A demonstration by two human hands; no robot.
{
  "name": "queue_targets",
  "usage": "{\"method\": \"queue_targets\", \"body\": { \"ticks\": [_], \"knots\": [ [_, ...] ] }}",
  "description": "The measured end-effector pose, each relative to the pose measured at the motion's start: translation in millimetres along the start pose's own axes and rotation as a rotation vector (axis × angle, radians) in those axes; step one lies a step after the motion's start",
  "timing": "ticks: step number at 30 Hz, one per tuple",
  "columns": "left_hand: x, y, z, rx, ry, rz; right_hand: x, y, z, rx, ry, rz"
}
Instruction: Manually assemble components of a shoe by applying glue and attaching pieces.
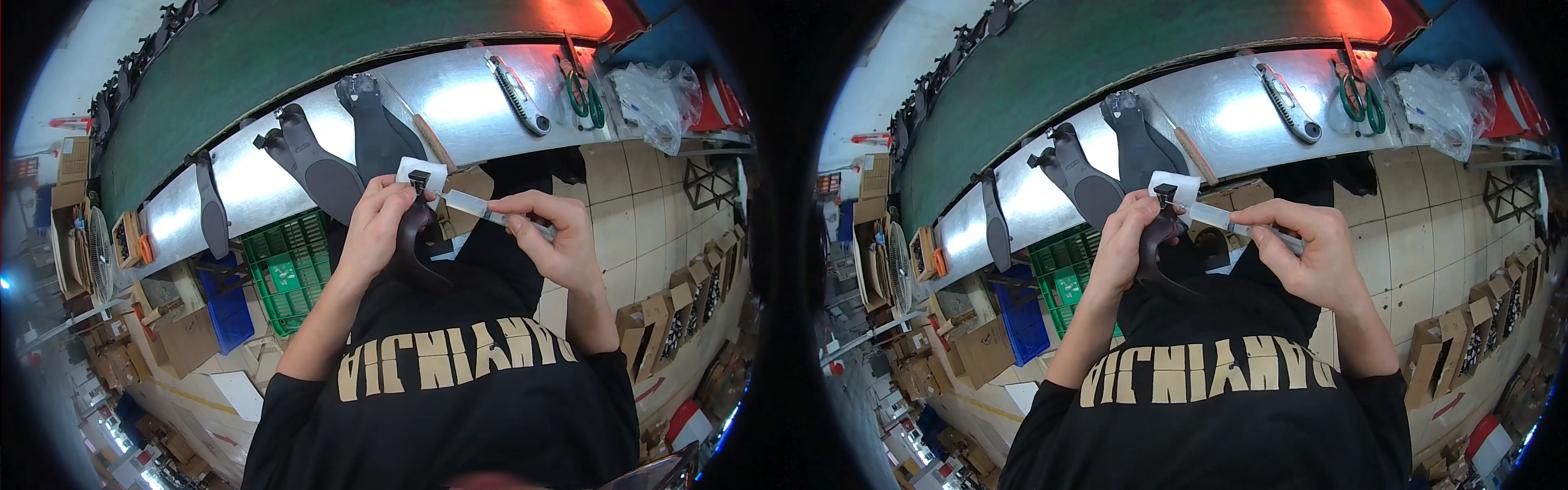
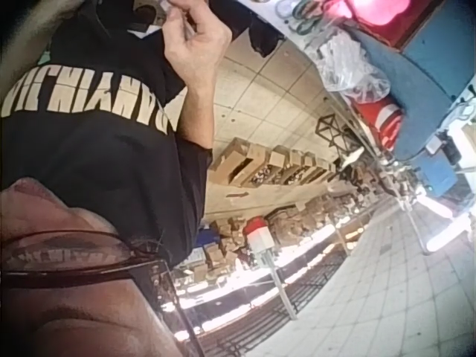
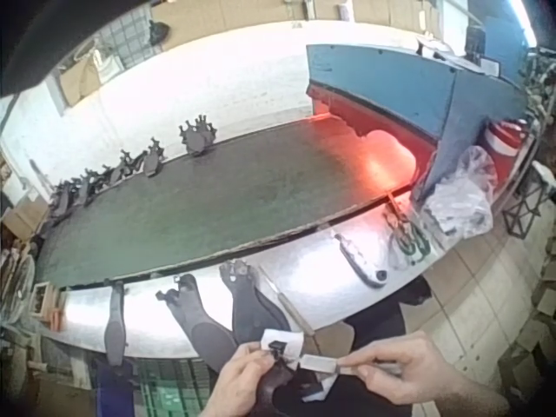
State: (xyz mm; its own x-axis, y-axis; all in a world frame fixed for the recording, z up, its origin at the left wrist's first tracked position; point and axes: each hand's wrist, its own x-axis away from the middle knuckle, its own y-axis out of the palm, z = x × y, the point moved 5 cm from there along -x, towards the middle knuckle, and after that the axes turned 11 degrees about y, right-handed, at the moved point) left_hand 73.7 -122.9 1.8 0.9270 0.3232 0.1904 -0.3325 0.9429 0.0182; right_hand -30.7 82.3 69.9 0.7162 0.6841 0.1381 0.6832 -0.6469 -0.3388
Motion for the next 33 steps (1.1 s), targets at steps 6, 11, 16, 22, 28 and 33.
{"method": "queue_targets", "body": {
  "ticks": [6, 11, 16, 22, 28, 33],
  "knots": [
    [0, 0, 5, -0.137, 0.145, 0.015, -1, -1, -5, 0.037, -0.046, 0.017],
    [1, 3, 22, -0.36, 0.239, 0.002, -4, -7, -15, 0.094, -0.081, 0.06],
    [1, 3, 21, -0.373, 0.248, 0.001, -6, -8, -20, 0.156, -0.129, 0.027],
    [2, 6, 22, -0.408, 0.246, 0.008, -7, -10, -27, 0.222, -0.167, 0.044],
    [2, 6, 21, -0.442, 0.246, 0.01, -8, -11, -28, 0.243, -0.178, 0.047],
    [2, 7, 23, -0.422, 0.252, -0.003, -7, -11, -26, 0.223, -0.157, 0.057]
  ]
}}
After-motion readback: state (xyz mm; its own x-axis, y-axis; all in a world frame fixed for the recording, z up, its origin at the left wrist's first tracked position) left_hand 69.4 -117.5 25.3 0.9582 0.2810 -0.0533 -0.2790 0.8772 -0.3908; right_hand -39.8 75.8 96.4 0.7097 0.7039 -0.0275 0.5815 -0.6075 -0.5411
